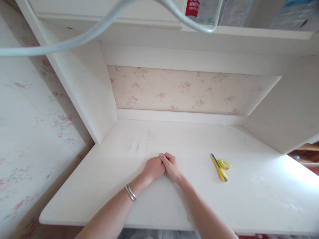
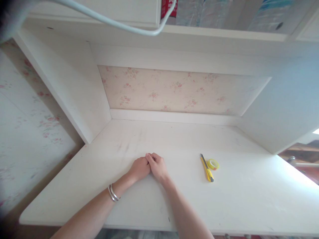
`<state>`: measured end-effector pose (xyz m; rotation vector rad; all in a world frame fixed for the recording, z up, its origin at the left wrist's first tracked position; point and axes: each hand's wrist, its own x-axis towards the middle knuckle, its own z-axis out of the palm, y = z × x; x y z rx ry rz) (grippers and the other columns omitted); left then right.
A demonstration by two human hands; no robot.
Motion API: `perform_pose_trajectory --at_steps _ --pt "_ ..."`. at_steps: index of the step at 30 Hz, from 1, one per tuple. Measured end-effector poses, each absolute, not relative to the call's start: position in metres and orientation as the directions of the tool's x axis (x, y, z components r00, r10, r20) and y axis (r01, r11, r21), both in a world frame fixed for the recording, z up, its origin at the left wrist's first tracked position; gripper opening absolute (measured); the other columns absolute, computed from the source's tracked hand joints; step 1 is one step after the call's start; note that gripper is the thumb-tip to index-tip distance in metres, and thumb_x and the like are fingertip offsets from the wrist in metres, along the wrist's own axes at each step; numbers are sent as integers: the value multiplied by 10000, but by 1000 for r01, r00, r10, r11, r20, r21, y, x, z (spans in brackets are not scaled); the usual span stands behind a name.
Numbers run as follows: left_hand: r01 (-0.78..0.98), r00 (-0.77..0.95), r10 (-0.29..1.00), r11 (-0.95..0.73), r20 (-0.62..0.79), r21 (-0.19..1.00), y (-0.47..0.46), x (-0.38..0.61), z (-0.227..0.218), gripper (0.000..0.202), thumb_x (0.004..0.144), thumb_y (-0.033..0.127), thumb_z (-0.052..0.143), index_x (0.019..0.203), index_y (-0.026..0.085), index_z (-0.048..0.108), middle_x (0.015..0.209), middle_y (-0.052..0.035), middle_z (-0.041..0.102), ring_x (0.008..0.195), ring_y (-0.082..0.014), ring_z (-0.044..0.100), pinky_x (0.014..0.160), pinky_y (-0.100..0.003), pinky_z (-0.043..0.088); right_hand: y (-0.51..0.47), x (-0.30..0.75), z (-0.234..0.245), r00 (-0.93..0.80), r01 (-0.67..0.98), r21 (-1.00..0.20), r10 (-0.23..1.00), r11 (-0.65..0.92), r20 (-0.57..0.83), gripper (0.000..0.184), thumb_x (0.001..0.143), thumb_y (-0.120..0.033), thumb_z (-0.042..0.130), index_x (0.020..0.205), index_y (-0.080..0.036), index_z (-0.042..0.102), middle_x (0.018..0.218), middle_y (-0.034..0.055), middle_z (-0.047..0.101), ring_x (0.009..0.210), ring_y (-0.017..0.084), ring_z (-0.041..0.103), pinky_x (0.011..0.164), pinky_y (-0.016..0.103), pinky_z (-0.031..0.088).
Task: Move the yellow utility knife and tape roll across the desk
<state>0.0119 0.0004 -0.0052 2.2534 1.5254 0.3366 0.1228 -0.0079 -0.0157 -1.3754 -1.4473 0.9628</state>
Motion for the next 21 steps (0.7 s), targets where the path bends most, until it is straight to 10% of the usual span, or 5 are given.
perform_pose_trajectory --at_steps 21 --pt "852 353 932 -283 -86 440 -3 14 5 356 921 311 298 1067 186 598 983 -95 677 943 -204 630 768 -276 464 -9 121 -13 31 310 -947 995 82 96 422 800 -549 458 588 -186 499 569 -36 457 586 111 408 539 228 313"
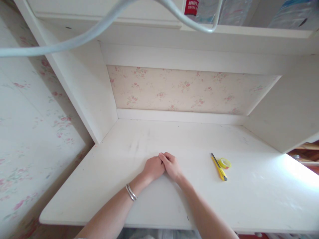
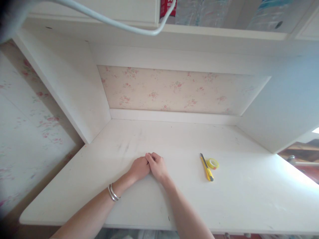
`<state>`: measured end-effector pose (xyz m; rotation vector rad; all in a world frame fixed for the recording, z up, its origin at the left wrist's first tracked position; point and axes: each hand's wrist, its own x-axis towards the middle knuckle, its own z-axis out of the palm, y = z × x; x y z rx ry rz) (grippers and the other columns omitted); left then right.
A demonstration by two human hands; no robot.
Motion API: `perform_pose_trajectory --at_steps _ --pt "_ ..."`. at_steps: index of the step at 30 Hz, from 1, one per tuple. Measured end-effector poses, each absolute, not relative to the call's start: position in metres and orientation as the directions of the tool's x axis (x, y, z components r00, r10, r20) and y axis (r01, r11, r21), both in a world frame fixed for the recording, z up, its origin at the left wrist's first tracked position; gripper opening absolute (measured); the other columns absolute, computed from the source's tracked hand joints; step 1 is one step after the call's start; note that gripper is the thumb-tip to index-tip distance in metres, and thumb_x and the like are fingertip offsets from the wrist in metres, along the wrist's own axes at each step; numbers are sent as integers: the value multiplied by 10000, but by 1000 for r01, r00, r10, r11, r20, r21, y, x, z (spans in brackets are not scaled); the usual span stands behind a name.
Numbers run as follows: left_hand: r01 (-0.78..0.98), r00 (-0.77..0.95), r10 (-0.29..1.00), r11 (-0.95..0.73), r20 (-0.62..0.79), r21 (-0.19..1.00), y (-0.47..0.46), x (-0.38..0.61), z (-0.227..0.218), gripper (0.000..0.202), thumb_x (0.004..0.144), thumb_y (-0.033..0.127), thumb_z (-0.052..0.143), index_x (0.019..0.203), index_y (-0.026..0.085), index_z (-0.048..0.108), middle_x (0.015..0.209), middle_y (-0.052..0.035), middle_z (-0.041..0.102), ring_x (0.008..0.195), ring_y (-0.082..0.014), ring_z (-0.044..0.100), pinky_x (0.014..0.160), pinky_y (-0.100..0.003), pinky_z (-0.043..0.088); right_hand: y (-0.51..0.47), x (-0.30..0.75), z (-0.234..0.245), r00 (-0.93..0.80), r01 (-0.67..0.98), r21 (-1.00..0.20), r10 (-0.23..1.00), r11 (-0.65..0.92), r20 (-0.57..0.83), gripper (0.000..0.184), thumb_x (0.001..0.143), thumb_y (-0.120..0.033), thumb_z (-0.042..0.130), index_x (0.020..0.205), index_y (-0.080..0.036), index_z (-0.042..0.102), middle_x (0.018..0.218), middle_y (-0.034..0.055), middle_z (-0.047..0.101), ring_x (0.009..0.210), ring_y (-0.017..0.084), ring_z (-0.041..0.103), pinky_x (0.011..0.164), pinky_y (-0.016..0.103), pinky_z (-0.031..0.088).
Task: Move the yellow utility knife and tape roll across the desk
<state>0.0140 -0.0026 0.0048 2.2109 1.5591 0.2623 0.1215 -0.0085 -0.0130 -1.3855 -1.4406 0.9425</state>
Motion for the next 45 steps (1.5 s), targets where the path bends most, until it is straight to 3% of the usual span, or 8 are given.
perform_pose_trajectory --at_steps 45 --pt "841 384 921 -320 -66 436 -2 13 3 353 922 322 299 1075 187 587 976 -90 677 926 -194 635 754 -266 464 -8 123 -14 20 335 -938 995 85 98 412 814 -532 458 604 -181 505 578 -33 464 599 111 412 548 223 302"
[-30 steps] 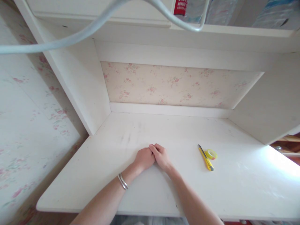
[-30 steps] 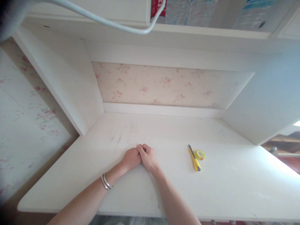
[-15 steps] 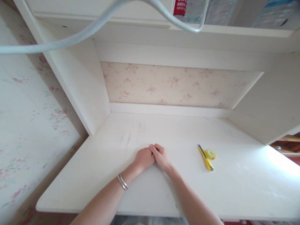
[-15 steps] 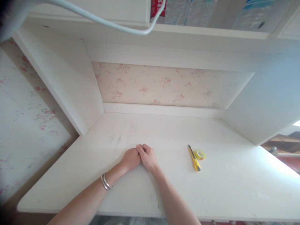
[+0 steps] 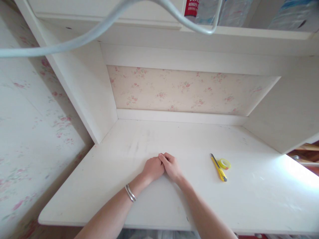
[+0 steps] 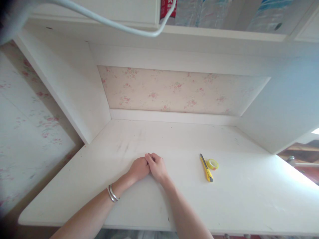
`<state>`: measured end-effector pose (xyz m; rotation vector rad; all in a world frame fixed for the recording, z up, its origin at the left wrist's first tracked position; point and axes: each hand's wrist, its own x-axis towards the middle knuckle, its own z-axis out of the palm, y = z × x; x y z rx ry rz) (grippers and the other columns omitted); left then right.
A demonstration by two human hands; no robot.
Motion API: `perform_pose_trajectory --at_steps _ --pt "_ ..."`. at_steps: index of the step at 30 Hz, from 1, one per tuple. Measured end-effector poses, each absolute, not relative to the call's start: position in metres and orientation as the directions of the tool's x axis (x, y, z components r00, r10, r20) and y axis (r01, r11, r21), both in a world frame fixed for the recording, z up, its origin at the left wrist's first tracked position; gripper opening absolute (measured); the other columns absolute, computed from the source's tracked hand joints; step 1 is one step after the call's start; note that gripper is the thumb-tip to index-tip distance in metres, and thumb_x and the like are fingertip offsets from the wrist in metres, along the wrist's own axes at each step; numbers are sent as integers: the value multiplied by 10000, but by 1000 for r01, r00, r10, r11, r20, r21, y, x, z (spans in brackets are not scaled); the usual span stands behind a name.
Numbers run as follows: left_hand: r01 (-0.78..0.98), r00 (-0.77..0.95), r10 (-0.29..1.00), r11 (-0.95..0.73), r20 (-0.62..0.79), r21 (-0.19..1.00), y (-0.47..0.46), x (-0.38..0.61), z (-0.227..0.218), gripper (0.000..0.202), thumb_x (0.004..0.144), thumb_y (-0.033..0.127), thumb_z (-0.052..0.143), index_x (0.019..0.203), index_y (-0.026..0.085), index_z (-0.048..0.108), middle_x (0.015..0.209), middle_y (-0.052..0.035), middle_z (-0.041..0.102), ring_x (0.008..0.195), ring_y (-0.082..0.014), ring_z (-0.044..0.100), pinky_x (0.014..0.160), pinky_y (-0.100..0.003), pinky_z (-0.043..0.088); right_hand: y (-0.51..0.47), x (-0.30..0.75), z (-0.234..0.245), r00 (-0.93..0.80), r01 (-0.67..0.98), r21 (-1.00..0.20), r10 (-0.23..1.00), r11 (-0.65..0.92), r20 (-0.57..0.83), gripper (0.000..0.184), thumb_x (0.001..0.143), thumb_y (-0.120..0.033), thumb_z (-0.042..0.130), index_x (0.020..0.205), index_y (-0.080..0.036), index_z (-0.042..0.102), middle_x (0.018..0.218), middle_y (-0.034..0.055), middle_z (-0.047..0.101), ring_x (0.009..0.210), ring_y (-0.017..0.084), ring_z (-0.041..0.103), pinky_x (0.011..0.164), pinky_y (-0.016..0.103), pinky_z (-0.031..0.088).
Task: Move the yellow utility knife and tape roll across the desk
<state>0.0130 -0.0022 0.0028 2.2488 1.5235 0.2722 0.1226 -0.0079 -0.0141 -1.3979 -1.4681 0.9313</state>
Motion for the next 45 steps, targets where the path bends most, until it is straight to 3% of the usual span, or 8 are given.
perform_pose_trajectory --at_steps 23,45 --pt "819 390 921 -339 -15 463 0 12 -5 344 911 319 310 1045 190 599 943 -89 686 888 -211 644 733 -287 472 -9 123 -13 17 337 -938 996 82 93 408 816 -522 460 594 -181 492 579 -34 468 601 108 411 549 220 310" --pt "842 382 922 -324 -54 432 -3 13 3 353 918 309 295 1060 183 592 957 -92 680 912 -206 639 743 -277 472 -9 122 -13 20 328 -941 995 86 98 418 805 -541 456 589 -184 487 570 -33 446 591 111 399 539 227 307"
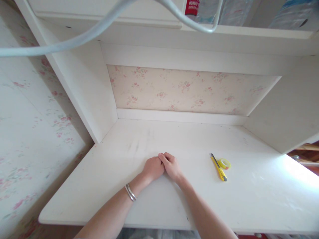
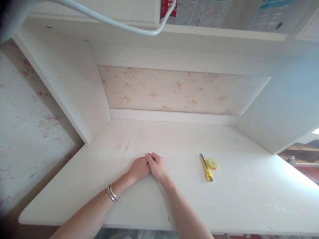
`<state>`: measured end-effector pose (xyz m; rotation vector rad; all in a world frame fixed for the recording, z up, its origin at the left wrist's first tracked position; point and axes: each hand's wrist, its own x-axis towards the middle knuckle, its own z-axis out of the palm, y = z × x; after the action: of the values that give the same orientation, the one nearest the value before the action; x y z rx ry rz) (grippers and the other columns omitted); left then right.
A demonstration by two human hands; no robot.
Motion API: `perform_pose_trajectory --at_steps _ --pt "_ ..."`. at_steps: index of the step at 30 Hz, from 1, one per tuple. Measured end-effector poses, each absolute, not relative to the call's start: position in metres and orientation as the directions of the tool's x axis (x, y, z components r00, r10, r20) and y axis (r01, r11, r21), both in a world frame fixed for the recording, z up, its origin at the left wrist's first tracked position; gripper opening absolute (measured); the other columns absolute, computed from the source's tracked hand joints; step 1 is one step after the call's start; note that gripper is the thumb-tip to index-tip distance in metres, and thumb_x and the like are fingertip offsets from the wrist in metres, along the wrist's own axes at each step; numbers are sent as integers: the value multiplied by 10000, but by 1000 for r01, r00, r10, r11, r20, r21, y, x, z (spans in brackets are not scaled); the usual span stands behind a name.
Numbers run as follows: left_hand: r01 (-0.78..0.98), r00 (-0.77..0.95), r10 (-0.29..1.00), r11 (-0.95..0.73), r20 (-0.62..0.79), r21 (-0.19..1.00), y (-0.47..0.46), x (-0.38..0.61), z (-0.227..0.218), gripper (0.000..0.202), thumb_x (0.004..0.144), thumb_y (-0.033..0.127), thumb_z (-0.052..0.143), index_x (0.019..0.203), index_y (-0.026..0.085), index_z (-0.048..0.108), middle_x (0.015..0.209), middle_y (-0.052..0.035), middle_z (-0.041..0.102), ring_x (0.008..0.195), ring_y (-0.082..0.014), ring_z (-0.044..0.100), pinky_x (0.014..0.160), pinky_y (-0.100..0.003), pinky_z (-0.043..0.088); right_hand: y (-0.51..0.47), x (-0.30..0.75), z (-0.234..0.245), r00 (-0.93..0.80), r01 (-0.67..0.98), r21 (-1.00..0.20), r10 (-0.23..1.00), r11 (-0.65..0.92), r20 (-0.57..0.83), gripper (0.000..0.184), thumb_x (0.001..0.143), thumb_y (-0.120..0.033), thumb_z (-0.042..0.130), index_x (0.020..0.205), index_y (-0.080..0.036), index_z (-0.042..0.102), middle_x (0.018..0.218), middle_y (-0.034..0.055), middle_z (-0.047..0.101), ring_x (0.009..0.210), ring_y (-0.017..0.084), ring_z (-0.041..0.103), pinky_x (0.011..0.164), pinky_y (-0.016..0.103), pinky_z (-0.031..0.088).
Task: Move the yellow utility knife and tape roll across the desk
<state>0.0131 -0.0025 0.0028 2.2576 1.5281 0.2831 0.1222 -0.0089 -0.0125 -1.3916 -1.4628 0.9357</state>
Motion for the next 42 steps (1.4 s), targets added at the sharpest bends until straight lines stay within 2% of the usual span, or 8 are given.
perform_pose_trajectory --at_steps 9,14,36,42 --pt "833 397 917 -340 -43 437 -1 12 -1 350 919 315 290 1068 211 589 978 -79 680 921 -200 636 754 -288 474 -8 122 -14 16 327 -942 996 79 89 417 810 -539 455 598 -182 491 584 -35 459 598 108 406 551 225 312" --pt "843 388 920 -328 -60 427 -1 13 0 369 917 323 288 1066 185 596 971 -96 678 902 -203 637 742 -282 470 -9 122 -13 17 322 -943 995 83 94 420 808 -541 456 594 -181 489 579 -36 461 596 108 410 553 226 314" --pt "837 386 922 -329 -45 438 -2 12 0 365 922 322 285 1058 198 600 965 -92 681 916 -207 640 751 -284 471 -8 122 -14 19 335 -939 995 81 93 434 805 -563 451 589 -187 472 573 -33 461 594 112 407 544 226 309" --pt "851 373 924 -304 -86 428 -3 14 4 368 920 307 291 1083 168 591 989 -106 674 963 -205 625 800 -285 464 -9 122 -13 21 322 -943 996 80 92 424 798 -553 454 592 -184 492 577 -33 464 587 108 406 540 226 312"
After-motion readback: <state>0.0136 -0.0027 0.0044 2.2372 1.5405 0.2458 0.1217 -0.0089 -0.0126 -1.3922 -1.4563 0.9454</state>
